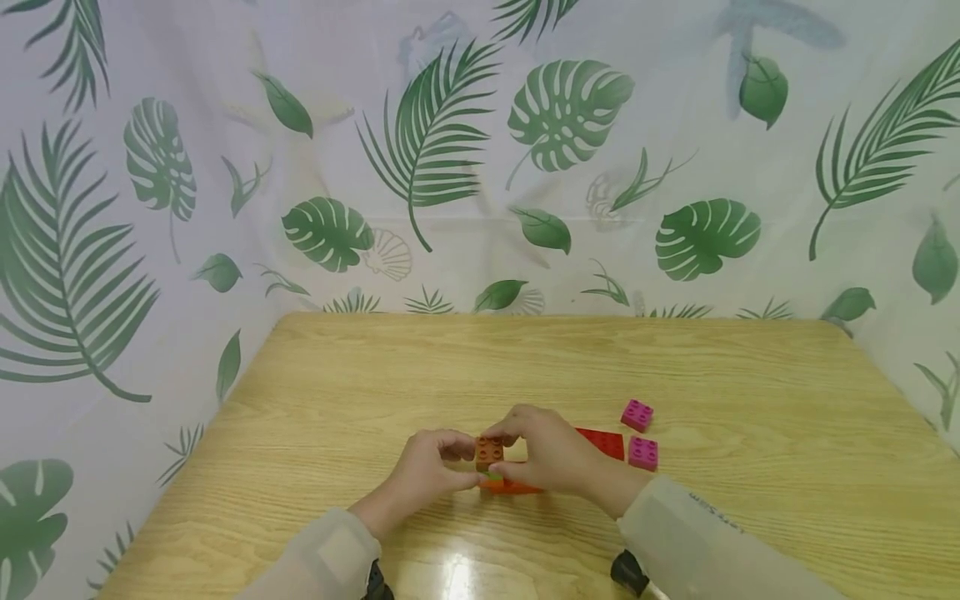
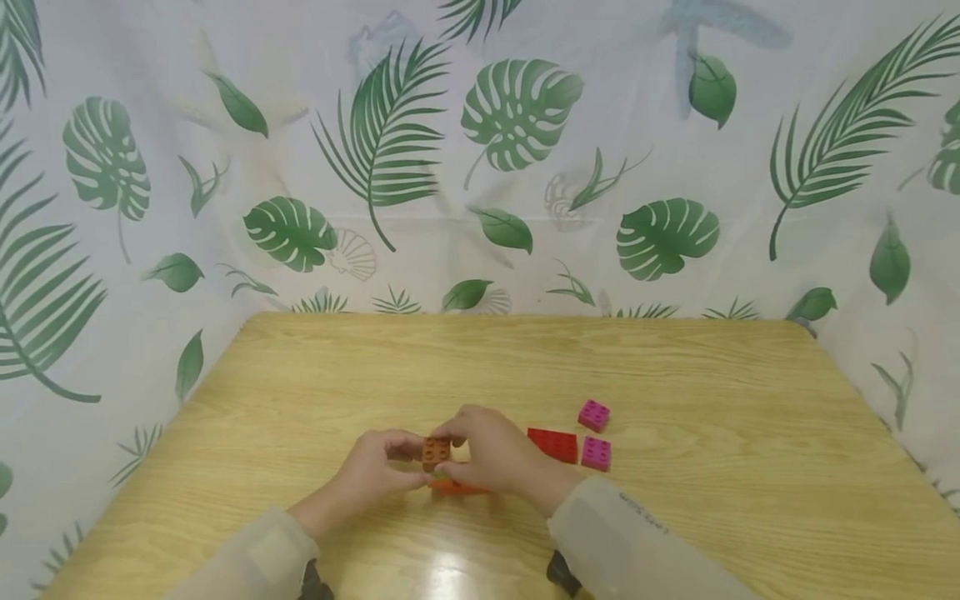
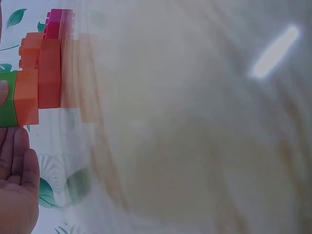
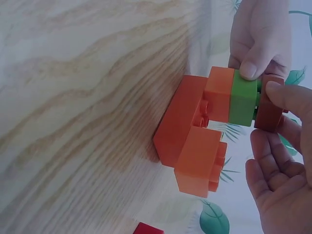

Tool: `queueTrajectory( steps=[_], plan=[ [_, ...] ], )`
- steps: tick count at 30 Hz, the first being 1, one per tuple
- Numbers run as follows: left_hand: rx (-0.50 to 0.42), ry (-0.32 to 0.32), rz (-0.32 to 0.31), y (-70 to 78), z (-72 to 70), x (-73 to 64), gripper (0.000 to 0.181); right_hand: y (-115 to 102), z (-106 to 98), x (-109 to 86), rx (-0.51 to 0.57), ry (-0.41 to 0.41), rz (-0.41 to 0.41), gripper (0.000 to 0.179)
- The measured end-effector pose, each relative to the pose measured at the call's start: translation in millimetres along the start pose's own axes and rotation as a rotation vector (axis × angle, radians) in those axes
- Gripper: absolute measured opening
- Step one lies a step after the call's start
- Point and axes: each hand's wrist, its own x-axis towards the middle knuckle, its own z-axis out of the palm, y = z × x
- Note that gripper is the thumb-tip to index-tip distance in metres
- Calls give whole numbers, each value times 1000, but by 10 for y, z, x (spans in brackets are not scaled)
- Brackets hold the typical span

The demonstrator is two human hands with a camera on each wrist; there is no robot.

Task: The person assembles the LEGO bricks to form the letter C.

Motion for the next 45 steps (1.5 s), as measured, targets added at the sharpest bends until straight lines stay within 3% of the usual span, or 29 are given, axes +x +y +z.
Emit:
queueTrajectory(
  steps=[12, 24, 31, 37, 45],
  plan=[
    [-10, -14, -31, 22, 12, 7, 31, -64, -60, 36, -64, -67, 44, 34],
    [-2, -11, -5, 41, 29, 22, 34, -44, -53, 8, -2, -46, 69, 34],
    [-76, 15, 47, 10, 30, 5, 32, -29, -12, -26, 2, -19, 55, 35],
    [-189, 45, 39, 22, 22, 9, 31, 4, 22, -53, 19, 10, 54, 36],
    [-204, 48, 20, 6, 26, 37, 29, 43, 52, -85, 28, 49, 38, 39]
  ],
)
